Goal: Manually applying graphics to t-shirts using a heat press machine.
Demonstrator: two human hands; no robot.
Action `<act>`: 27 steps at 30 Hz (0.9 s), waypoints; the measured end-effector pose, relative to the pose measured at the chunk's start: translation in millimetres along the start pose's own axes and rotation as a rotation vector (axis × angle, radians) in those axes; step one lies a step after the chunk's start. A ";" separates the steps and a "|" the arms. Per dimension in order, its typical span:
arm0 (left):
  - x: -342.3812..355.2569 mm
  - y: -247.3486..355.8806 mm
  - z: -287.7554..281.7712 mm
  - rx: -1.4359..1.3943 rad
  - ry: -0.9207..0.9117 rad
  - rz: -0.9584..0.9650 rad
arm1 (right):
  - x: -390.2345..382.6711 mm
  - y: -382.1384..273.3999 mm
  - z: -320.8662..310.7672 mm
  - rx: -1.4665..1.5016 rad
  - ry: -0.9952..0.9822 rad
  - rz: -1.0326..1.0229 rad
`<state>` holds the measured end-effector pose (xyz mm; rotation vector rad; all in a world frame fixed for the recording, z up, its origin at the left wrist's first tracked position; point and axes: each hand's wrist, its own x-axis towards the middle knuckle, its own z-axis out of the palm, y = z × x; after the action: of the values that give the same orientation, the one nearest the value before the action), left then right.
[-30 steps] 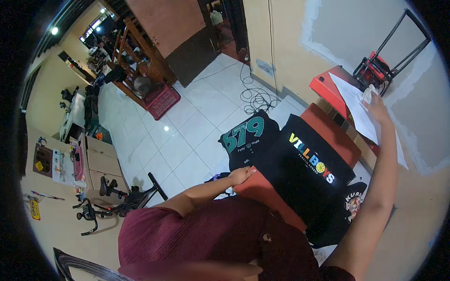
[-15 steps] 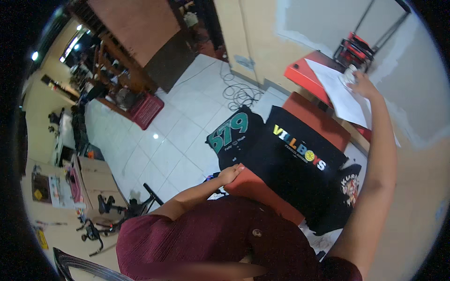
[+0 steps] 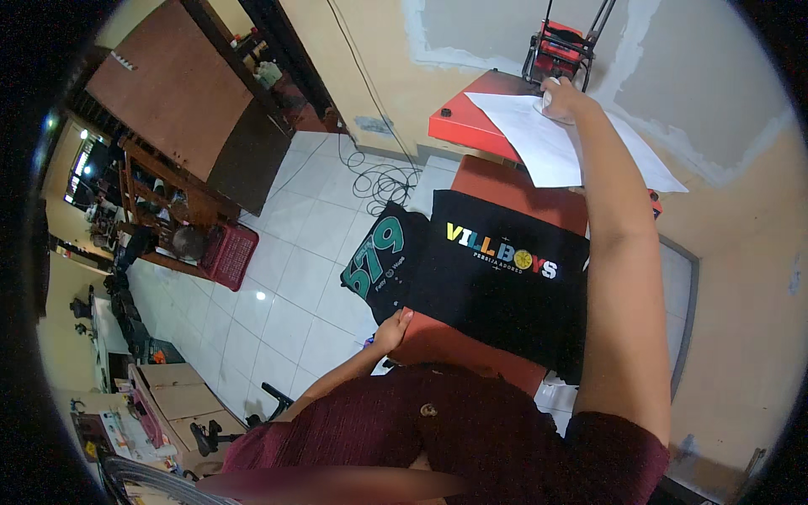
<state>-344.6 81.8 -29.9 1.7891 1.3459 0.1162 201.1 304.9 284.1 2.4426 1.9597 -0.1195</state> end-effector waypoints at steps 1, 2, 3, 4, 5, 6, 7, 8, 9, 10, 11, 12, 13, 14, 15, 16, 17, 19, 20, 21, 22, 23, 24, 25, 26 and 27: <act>0.1 -2.1 1.5 0.000 -0.001 0.002 | -1.6 1.0 2.2 0.022 0.021 -0.019; 1.2 -4.0 2.8 -0.012 -0.002 0.002 | -2.2 2.3 2.9 0.044 0.042 -0.036; 3.0 -5.5 4.1 -0.023 -0.004 0.003 | -1.6 5.3 0.5 0.043 0.043 -0.032; 3.8 -8.3 6.7 -0.025 -0.009 0.005 | -3.1 8.3 -4.7 0.041 0.047 -0.035; 5.1 -11.4 8.1 -0.009 -0.003 0.005 | -5.8 12.0 -9.4 0.038 0.050 -0.035; 7.2 -14.2 9.4 0.007 0.001 0.007 | -10.7 16.7 -13.2 0.036 0.049 -0.025; 9.9 -10.4 8.8 0.010 -0.017 0.024 | -20.0 31.2 -15.8 0.065 0.135 -0.113; 6.5 -6.8 5.9 -0.004 -0.016 0.008 | -29.1 23.4 -24.0 0.100 0.216 -0.224; 3.4 -2.8 2.9 -0.018 -0.016 -0.006 | -47.9 20.9 -30.8 0.226 0.283 -0.207; 2.7 1.7 -1.3 -0.017 -0.019 0.000 | -73.3 15.2 -44.5 0.223 0.286 -0.201; 1.1 4.6 -4.1 -0.003 -0.024 -0.042 | -96.3 11.1 -54.8 0.535 0.330 -0.113; -3.3 4.4 -3.7 0.007 -0.028 -0.091 | -116.4 7.6 -57.4 0.846 0.363 -0.026; -2.4 2.1 -2.8 -0.054 -0.030 -0.109 | -136.0 9.3 -55.5 0.842 0.362 -0.024; -1.1 1.5 -0.8 -0.055 -0.039 -0.106 | -156.6 14.8 -51.8 1.253 0.403 0.032; -0.4 0.9 1.8 0.024 0.103 -0.033 | -175.0 18.6 -48.8 1.664 0.438 0.092; -0.6 2.0 4.8 0.104 0.244 0.042 | -193.9 15.3 -47.3 1.660 0.443 0.103; -2.4 6.8 6.2 0.068 0.379 0.045 | -211.5 7.7 -44.6 1.788 0.453 0.193; -5.3 20.0 3.4 0.101 0.464 0.126 | -237.3 40.9 -24.5 1.857 0.280 -0.065; -5.9 25.4 1.7 0.129 0.573 0.188 | -249.3 32.3 -24.1 1.860 0.280 -0.057; -5.6 26.8 0.4 0.110 0.588 0.152 | -266.0 19.7 -19.8 1.647 0.219 -0.108; -4.0 29.4 -0.5 0.109 0.580 0.158 | -283.1 2.2 -22.2 1.427 0.165 -0.153; -3.1 31.3 -1.2 0.139 0.620 0.211 | -297.5 -16.5 -25.3 1.188 0.194 -0.071; -3.8 33.6 -0.9 0.170 0.665 0.260 | -306.4 -35.6 -26.5 0.949 0.214 0.003; -4.2 44.5 -4.0 0.239 0.676 0.320 | -310.3 -46.6 -21.9 0.736 0.279 0.063; 0.7 51.4 -5.6 0.239 0.673 0.326 | -310.8 -55.1 -18.5 0.616 0.289 0.076; 6.8 59.1 -7.8 -0.056 0.525 0.372 | -309.9 -64.6 -16.7 0.542 0.286 0.105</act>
<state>-302.5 89.7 12.1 2.0238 1.3164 0.8669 72.4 18.0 323.4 3.0438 2.1261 -0.3622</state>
